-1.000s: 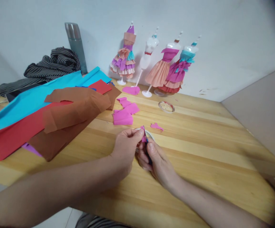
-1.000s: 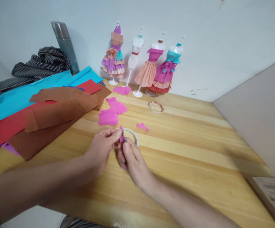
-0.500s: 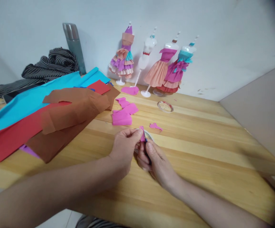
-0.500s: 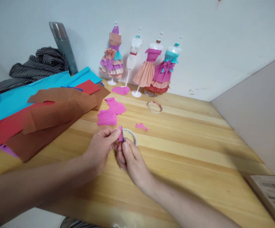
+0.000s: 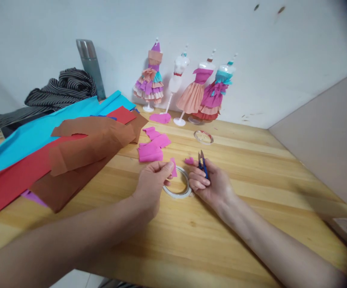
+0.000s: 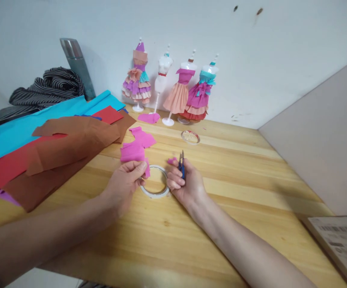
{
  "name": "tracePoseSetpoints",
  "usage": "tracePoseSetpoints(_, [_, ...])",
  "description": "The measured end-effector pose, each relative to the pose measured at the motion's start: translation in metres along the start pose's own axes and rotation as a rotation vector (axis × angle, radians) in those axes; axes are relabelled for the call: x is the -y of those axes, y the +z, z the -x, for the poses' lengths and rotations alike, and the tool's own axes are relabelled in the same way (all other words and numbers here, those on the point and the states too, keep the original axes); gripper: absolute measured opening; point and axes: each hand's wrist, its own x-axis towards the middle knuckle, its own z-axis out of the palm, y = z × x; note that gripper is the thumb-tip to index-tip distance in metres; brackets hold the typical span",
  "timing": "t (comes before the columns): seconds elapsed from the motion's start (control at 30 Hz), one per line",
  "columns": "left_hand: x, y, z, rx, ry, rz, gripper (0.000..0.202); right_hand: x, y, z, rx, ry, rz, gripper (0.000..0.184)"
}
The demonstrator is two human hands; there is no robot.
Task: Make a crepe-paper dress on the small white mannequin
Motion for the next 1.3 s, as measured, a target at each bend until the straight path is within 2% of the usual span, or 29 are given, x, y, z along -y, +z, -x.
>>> tracePoseSetpoints(0.1, [-0.001, 0.0, 0.001, 0.049, 0.024, -0.035, 0.04, -0.005, 0.013, 0.014, 0.074, 0.009, 0.051, 0.027])
tracePoseSetpoints(0.2, [-0.001, 0.0, 0.002, 0.081, 0.032, -0.048, 0.038, -0.016, 0.026, 0.03, 0.105, -0.103, 0.228, 0.035])
tracePoseSetpoints(0.3, [-0.002, -0.001, 0.004, 0.107, 0.055, -0.084, 0.035, -0.024, 0.026, 0.032, 0.026, -0.242, 0.41, 0.04])
tracePoseSetpoints(0.4, [-0.002, 0.0, 0.007, 0.109, 0.049, -0.141, 0.031, -0.026, 0.021, 0.026, -0.057, -0.338, 0.516, 0.036])
tracePoseSetpoints(0.5, [-0.001, 0.002, 0.009, 0.092, 0.03, -0.139, 0.028, -0.024, 0.022, 0.024, -0.088, -0.316, 0.539, 0.032])
tracePoseSetpoints(0.67, [-0.001, 0.002, 0.008, 0.113, -0.005, -0.128, 0.03, -0.019, 0.03, 0.027, -0.068, -0.246, 0.444, 0.036])
tracePoseSetpoints(0.83, [-0.006, -0.001, 0.006, 0.247, -0.071, -0.128, 0.039, -0.011, 0.028, 0.026, -0.021, -0.166, 0.406, 0.036])
tracePoseSetpoints(0.93, [-0.012, 0.002, 0.005, 0.279, -0.03, -0.21, 0.027, -0.007, 0.025, 0.024, -0.001, -0.136, 0.46, 0.034])
tracePoseSetpoints(1.07, [-0.016, 0.005, 0.004, 0.227, -0.002, -0.225, 0.008, -0.006, 0.023, 0.024, 0.024, -0.139, 0.493, 0.033])
tracePoseSetpoints(1.3, [-0.017, 0.006, 0.003, 0.216, -0.027, -0.285, 0.004, -0.006, 0.024, 0.023, -0.052, -0.257, 0.471, 0.028])
